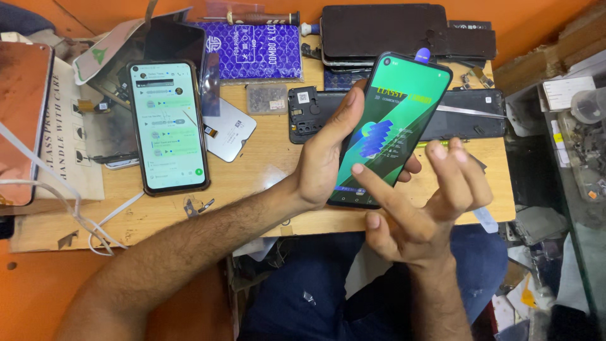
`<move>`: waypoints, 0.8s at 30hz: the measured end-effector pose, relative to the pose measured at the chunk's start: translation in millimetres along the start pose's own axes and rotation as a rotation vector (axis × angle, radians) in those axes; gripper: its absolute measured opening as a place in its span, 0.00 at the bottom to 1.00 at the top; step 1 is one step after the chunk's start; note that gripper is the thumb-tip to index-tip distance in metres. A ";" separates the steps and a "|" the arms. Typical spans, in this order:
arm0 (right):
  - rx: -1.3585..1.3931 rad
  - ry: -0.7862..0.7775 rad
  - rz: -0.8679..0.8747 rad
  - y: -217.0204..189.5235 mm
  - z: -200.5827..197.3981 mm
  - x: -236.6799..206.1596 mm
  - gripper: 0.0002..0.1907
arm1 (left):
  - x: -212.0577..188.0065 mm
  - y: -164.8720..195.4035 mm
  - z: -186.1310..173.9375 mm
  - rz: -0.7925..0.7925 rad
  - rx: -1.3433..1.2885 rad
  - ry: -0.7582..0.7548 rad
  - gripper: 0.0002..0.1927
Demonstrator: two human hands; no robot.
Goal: The person opens a disassembled smartphone, places a battery inside, and closes the device. They then use a metal tool to press along the phone's edge and test the screen by tapping it.
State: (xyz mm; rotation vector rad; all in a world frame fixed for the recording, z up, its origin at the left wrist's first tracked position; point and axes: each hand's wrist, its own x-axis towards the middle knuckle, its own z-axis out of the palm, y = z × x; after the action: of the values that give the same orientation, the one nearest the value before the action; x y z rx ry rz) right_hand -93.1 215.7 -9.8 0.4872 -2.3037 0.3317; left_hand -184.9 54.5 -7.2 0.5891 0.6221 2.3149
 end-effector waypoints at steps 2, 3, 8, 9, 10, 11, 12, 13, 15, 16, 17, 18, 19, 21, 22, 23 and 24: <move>-0.005 0.008 0.110 4.8 -2.1 -0.2 0.28 | 1.3 -0.1 0.8 -0.038 -0.049 0.070 0.29; -0.011 0.007 0.119 5.4 -3.3 -1.7 0.29 | 1.5 -0.8 1.2 -0.046 -0.058 0.142 0.28; -0.041 -0.019 -0.081 8.0 -9.6 -7.4 0.28 | 0.0 -3.6 -0.3 -0.029 -0.026 -0.029 0.22; -0.045 -0.030 -0.135 8.2 -12.7 -8.3 0.27 | 2.1 -6.3 -0.5 -0.062 -0.021 0.040 0.22; -0.037 -0.014 -0.054 8.6 -14.8 -8.0 0.28 | 2.8 -8.0 -0.6 -0.094 -0.015 0.106 0.22; -0.030 0.004 0.025 10.6 -16.9 -6.9 0.29 | 2.0 -9.0 -0.8 -0.110 -0.022 0.102 0.22; -0.025 0.025 0.101 11.4 -18.5 -6.2 0.30 | 1.8 -9.1 -1.3 -0.123 -0.026 0.096 0.22; -0.052 -0.008 -0.002 10.6 -19.5 -6.3 0.29 | 1.8 -8.7 -2.0 -0.134 -0.029 0.088 0.23; -0.108 -0.072 -0.205 9.3 -20.3 -7.1 0.27 | 1.9 -8.0 -2.4 -0.191 -0.018 0.089 0.23; -0.112 -0.049 -0.170 12.1 -20.9 -6.8 0.28 | 1.4 -8.1 -1.9 -0.223 -0.016 0.091 0.23; -0.114 -0.030 -0.132 17.1 -22.1 -5.7 0.28 | 1.3 -8.3 -1.4 -0.227 -0.027 0.068 0.23; -0.118 -0.013 -0.095 20.6 -23.4 -5.7 0.29 | 1.9 -8.2 -1.2 -0.232 -0.039 0.043 0.23; -0.110 -0.028 -0.095 20.9 -24.7 -7.2 0.29 | 1.9 -8.7 -0.6 -0.235 -0.052 0.019 0.23; -0.094 -0.045 -0.100 22.2 -26.6 -8.4 0.30 | 2.2 -8.8 -0.5 -0.248 -0.024 0.027 0.24; -0.116 -0.054 -0.155 23.4 -27.6 -7.6 0.29 | 3.5 -8.6 -1.1 -0.257 -0.005 0.025 0.25; -0.138 -0.064 -0.209 24.2 -29.0 -6.2 0.28 | 4.6 -9.0 -1.5 -0.276 -0.026 0.023 0.24; -0.158 -0.080 -0.261 23.3 -30.8 -5.1 0.26 | 4.7 -9.9 -1.4 -0.297 -0.051 0.025 0.24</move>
State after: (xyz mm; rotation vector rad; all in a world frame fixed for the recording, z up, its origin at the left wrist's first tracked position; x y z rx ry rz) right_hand -80.9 249.4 5.6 0.7219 -2.2855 0.0020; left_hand -184.2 64.0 -12.8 0.4131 0.6156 2.0554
